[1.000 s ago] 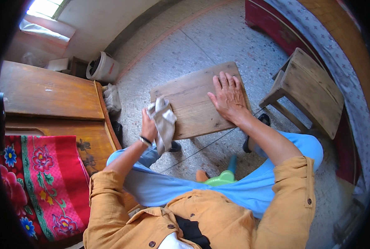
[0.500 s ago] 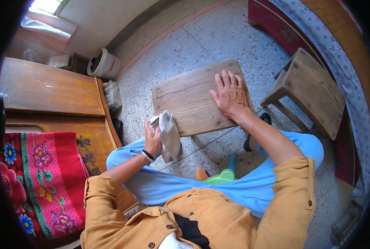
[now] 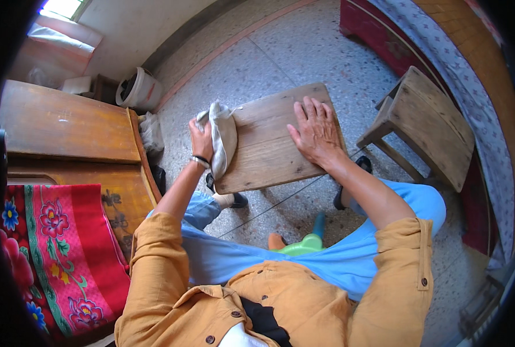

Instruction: The person sits on the floor and wipes the surface of a small wooden stool with a white cloth. They then flip the stool over and wipe the legs and underside frame with the same cloth.

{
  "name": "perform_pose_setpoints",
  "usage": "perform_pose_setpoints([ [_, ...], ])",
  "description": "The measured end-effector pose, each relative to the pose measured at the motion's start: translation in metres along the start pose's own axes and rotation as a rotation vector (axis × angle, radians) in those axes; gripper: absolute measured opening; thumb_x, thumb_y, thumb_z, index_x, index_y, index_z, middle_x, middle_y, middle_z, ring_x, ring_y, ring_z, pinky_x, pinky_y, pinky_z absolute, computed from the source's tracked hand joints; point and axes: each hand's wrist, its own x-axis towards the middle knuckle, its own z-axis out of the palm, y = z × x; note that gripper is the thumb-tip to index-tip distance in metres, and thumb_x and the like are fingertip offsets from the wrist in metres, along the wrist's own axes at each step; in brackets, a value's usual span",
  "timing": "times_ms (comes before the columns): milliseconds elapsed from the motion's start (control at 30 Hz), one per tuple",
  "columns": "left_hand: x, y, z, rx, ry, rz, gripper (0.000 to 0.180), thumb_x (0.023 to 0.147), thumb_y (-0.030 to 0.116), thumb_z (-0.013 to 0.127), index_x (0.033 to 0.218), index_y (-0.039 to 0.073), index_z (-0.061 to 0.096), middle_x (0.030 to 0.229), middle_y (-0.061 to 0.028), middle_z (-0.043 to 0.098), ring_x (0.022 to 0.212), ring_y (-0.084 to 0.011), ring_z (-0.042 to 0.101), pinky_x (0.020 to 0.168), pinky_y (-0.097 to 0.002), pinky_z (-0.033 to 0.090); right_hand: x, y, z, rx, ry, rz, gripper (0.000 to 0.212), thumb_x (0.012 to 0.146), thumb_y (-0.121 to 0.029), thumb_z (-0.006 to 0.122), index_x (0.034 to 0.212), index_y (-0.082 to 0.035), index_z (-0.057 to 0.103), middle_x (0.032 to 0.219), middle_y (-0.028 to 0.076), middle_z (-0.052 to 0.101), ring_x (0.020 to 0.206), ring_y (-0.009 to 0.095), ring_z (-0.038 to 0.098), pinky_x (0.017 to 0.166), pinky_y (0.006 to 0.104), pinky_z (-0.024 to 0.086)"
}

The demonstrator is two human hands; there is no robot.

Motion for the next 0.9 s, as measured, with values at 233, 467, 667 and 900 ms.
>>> perform_pose_setpoints([
  [233, -0.131, 0.008, -0.047, -0.090, -0.230, -0.217, 0.029, 0.094, 0.012, 0.052, 0.115, -0.001, 0.037, 0.103, -0.0164, 0.055, 0.097, -0.0236, 0.056, 0.087, -0.0361, 0.044, 0.000, 0.000, 0.005, -0.032, -0.001, -0.003, 0.053, 0.088, -0.034, 0.056, 0.126, 0.002, 0.046, 0.128, 0.021, 0.045, 0.121, 0.033, 0.040, 0.103, 0.0441, 0.029],
  [467, -0.041, 0.013, -0.022, -0.068, -0.181, -0.156, 0.029, 0.094, 0.013, 0.054, 0.114, -0.003, 0.041, 0.106, -0.0174, 0.057, 0.099, -0.0244, 0.057, 0.086, -0.0364, 0.046, 0.002, -0.001, 0.000, -0.033, -0.011, 0.002, 0.053, 0.088, -0.033, 0.056, 0.126, 0.002, 0.047, 0.127, 0.020, 0.046, 0.121, 0.031, 0.041, 0.103, 0.0430, 0.029],
  [667, 0.026, 0.010, 0.006, 0.131, 0.011, -0.107, 0.033, 0.092, 0.019, 0.056, 0.112, -0.005, 0.044, 0.104, -0.0233, 0.059, 0.097, -0.0303, 0.059, 0.085, -0.0395, 0.045, 0.003, 0.000, 0.000, -0.002, -0.007, 0.008, 0.052, 0.087, -0.033, 0.056, 0.125, 0.001, 0.048, 0.128, 0.020, 0.046, 0.121, 0.031, 0.041, 0.104, 0.0429, 0.029],
  [900, -0.100, 0.005, -0.032, -0.131, -0.147, -0.157, 0.032, 0.093, 0.010, 0.051, 0.118, -0.003, 0.036, 0.108, -0.0175, 0.057, 0.098, -0.0232, 0.057, 0.088, -0.0350, 0.044, 0.000, -0.001, 0.002, -0.009, -0.002, 0.005, 0.052, 0.087, -0.033, 0.057, 0.126, 0.002, 0.048, 0.128, 0.021, 0.046, 0.121, 0.033, 0.041, 0.104, 0.0440, 0.029],
])
